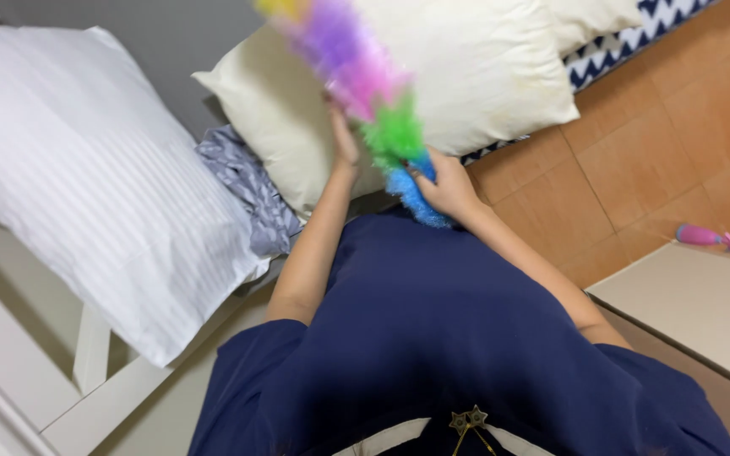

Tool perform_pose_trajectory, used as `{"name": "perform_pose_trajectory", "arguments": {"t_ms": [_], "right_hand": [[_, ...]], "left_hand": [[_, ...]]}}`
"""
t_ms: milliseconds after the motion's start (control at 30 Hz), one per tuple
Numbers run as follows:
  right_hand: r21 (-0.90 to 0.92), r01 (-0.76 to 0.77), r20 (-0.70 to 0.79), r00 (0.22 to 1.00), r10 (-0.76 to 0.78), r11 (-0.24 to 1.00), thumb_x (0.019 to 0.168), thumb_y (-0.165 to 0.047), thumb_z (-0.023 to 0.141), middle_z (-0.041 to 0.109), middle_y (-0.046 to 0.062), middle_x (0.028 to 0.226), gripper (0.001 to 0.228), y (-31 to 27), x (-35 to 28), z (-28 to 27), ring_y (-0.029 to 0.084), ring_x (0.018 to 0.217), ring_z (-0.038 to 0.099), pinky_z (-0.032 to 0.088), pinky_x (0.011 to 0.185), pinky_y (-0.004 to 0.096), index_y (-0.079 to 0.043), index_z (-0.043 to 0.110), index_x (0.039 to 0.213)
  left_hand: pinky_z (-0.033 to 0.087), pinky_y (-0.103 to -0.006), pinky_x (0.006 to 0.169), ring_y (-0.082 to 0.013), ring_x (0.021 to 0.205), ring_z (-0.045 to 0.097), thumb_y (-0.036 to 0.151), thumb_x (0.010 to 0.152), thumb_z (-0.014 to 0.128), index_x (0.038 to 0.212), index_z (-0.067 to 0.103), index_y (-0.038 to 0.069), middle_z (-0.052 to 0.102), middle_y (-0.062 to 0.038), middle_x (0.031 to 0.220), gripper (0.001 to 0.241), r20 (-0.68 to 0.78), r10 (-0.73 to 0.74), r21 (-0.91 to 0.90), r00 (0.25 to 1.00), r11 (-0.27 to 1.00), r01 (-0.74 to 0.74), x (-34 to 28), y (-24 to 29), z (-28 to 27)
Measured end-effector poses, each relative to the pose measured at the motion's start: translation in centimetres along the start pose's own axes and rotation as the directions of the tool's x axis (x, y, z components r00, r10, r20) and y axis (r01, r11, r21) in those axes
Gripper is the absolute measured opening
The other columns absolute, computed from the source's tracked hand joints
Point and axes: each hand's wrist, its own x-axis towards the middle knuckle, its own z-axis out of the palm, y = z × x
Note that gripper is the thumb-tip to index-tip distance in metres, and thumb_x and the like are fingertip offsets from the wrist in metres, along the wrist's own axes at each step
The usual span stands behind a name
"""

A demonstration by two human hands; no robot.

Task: The person puts a white pillowcase onto a pillow, tucking the edges in by hand. They then use a colorful feather duster to dust the pillow and other pillows on the bed.

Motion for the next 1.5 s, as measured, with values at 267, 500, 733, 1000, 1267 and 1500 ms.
{"name": "perform_pose_trajectory", "arguments": {"t_ms": [267,500,733,1000,1267,1500], "right_hand": [[-0.499,0.231,0.301,0.95,-0.083,0.836,0.089,-0.012,0.059,0.072,0.018,0.096,0.028,9.7,3.6,3.0,0.042,0.088,0.069,0.053,0.074,0.053,-0.01,0.062,0.117],[-0.18,-0.664,-0.613,0.653,0.445,0.726,0.093,-0.013,0.056,0.072,0.026,0.102,0.029,23.2,2.3,-15.0,0.041,0.095,0.071,0.053,0.081,0.051,-0.004,0.069,0.117],[-0.107,-0.403,-0.586,0.764,0.27,0.909,0.098,-0.011,0.054,0.07,0.022,0.081,0.019,12.3,-0.2,-4.7,0.032,0.07,0.07,0.053,0.065,0.049,0.004,0.065,0.103],[-0.494,-0.249,-0.038,0.963,0.266,0.833,0.079,-0.02,0.068,0.073,0.02,0.082,0.031,5.9,-2.1,-1.9,0.04,0.074,0.072,0.057,0.069,0.05,-0.006,0.068,0.106],[0.061,-0.703,-0.739,0.445,0.505,0.709,0.108,-0.036,0.062,0.072,0.019,0.082,0.043,24.1,-6.8,-16.8,0.028,0.077,0.072,0.051,0.068,0.047,0.004,0.071,0.094],[-0.253,-0.255,-0.465,0.878,0.114,0.933,0.101,-0.019,0.062,0.068,0.021,0.076,0.021,8.3,-5.3,-3.4,0.032,0.065,0.068,0.053,0.06,0.047,0.0,0.067,0.096]], "left_hand": [[0.058,-0.0407,0.087,-0.0275,0.104,0.067,0.034,0.098,0.054,0.129,0.062,0.003,0.068,-0.011,0.119,0.045,-0.76,-0.422,-0.271,0.493,0.897,0.35,-6.0,-8.3,-19.8],[0.036,-0.037,0.114,-0.0267,0.138,0.048,0.052,0.103,0.048,0.15,0.042,-0.003,0.05,-0.018,0.15,0.073,-0.272,-0.341,0.298,0.9,0.859,0.416,-7.9,-12.9,-23.4],[0.047,-0.0427,0.109,-0.033,0.129,0.06,0.067,0.094,0.048,0.145,0.048,-0.007,0.058,-0.021,0.144,0.09,-0.464,-0.511,-0.113,0.724,0.845,0.523,-6.5,-9.1,-22.8],[0.037,-0.0431,0.111,-0.0386,0.135,0.048,0.086,0.091,0.044,0.148,0.036,-0.009,0.045,-0.027,0.148,0.111,-0.581,-0.479,0.156,0.658,0.728,0.668,-4.8,-5.6,-19.4],[0.048,-0.0419,0.098,-0.0384,0.114,0.065,0.058,0.104,0.041,0.126,0.064,-0.008,0.07,-0.025,0.122,0.073,-0.503,0.035,0.508,0.864,0.82,0.263,-8.2,4.7,-14.1],[0.05,-0.0326,0.088,-0.0189,0.094,0.063,0.045,0.109,0.047,0.117,0.069,-0.009,0.073,-0.015,0.103,0.059,-0.379,-0.026,0.345,0.925,0.923,0.167,-9.4,9.1,-11.5]]}}
